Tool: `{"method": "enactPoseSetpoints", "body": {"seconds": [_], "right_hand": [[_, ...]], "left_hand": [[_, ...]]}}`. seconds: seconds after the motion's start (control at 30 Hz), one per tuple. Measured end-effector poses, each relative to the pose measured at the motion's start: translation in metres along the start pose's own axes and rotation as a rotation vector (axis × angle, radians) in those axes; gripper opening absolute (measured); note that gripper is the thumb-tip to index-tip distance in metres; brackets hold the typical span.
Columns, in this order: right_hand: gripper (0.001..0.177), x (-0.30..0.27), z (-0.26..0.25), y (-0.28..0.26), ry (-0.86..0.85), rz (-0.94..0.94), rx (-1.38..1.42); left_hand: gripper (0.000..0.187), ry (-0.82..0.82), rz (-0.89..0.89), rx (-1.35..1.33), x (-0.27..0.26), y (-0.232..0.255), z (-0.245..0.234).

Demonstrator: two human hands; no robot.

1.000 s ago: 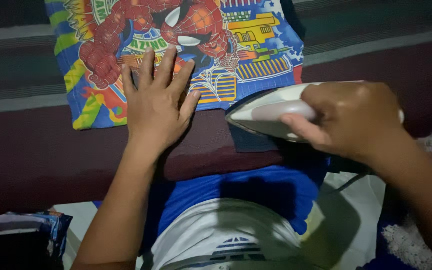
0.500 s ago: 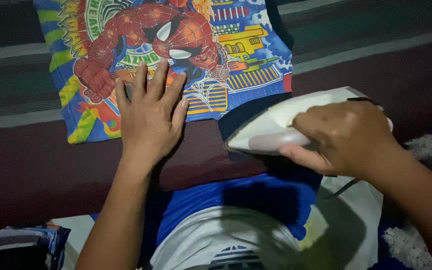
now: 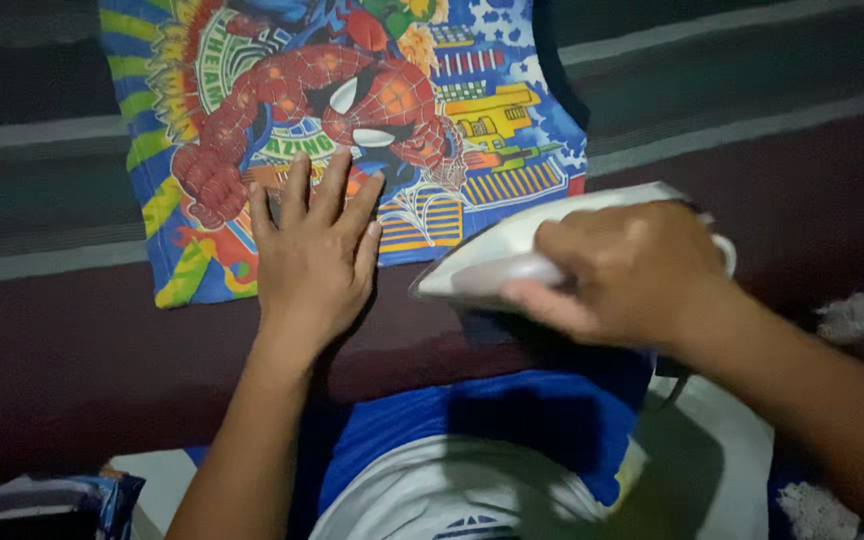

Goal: The person irons an orange and light blue short, then folds it and places it on a stack. Next, they unfold a Spider-Man t-shirt, iron it, and fold it. The person uses an iron and handles the garments by hand on a striped surface.

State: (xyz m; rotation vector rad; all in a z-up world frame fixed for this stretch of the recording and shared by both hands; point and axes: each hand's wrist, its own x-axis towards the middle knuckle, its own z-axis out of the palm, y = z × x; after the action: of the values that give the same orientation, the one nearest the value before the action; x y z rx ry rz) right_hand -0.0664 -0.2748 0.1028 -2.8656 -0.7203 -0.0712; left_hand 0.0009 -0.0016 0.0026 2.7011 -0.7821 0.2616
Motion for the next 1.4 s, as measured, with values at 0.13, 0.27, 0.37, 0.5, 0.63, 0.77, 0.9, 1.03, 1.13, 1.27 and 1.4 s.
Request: {"method": "enactPoseSetpoints", "body": {"seconds": [0.13,0.27,0.37,0.5,0.63,0.77,0.9,1.03,1.13,1.27,1.4], "right_hand": [[0.048,0.002,-0.003,-0.007,-0.089,-0.005,0.036],[0.044,-0.005,-0.006,-0.003,-0.102,-0.036,0.073],[0.041,-0.015,-0.005,0.004,-0.092,-0.029,0.099],[0.041,-0.025,-0.005,0.020,-0.032,0.089,0.063],[0.040,-0.012,-0.013,0.046,-0.187,0.551,0.009],[0.046,0.020,-0.005,0.055,-0.118,0.484,-0.054],[0.048,0.042,0.005,0.051,-0.096,0.342,-0.150],[0.046,0.058,0.004,0.047,-0.101,0.264,-0.128],[0.047,0.072,0.007,0.040,-0.112,0.221,-0.151],[0.044,0.090,0.013,0.021,-0.129,0.123,-0.111],[0.044,0.101,0.015,0.006,-0.097,-0.034,-0.076]], "left_hand": [[0.045,-0.008,-0.011,0.000,0.000,0.002,-0.001],[0.045,-0.002,-0.011,-0.004,0.001,0.001,-0.002],[0.044,0.002,-0.011,-0.013,-0.001,0.001,-0.002],[0.045,0.000,-0.011,-0.015,0.001,0.000,-0.001],[0.047,0.026,-0.022,-0.025,-0.001,-0.001,0.002],[0.048,0.041,-0.068,-0.057,0.001,-0.002,0.005],[0.045,0.079,-0.081,-0.105,-0.002,-0.008,0.009],[0.045,0.047,-0.100,-0.128,-0.010,-0.025,0.001],[0.047,0.008,-0.137,0.036,-0.020,-0.048,-0.015],[0.045,0.005,-0.263,0.106,-0.036,-0.075,-0.033],[0.044,0.046,-0.295,0.088,-0.046,-0.081,-0.033]]}}
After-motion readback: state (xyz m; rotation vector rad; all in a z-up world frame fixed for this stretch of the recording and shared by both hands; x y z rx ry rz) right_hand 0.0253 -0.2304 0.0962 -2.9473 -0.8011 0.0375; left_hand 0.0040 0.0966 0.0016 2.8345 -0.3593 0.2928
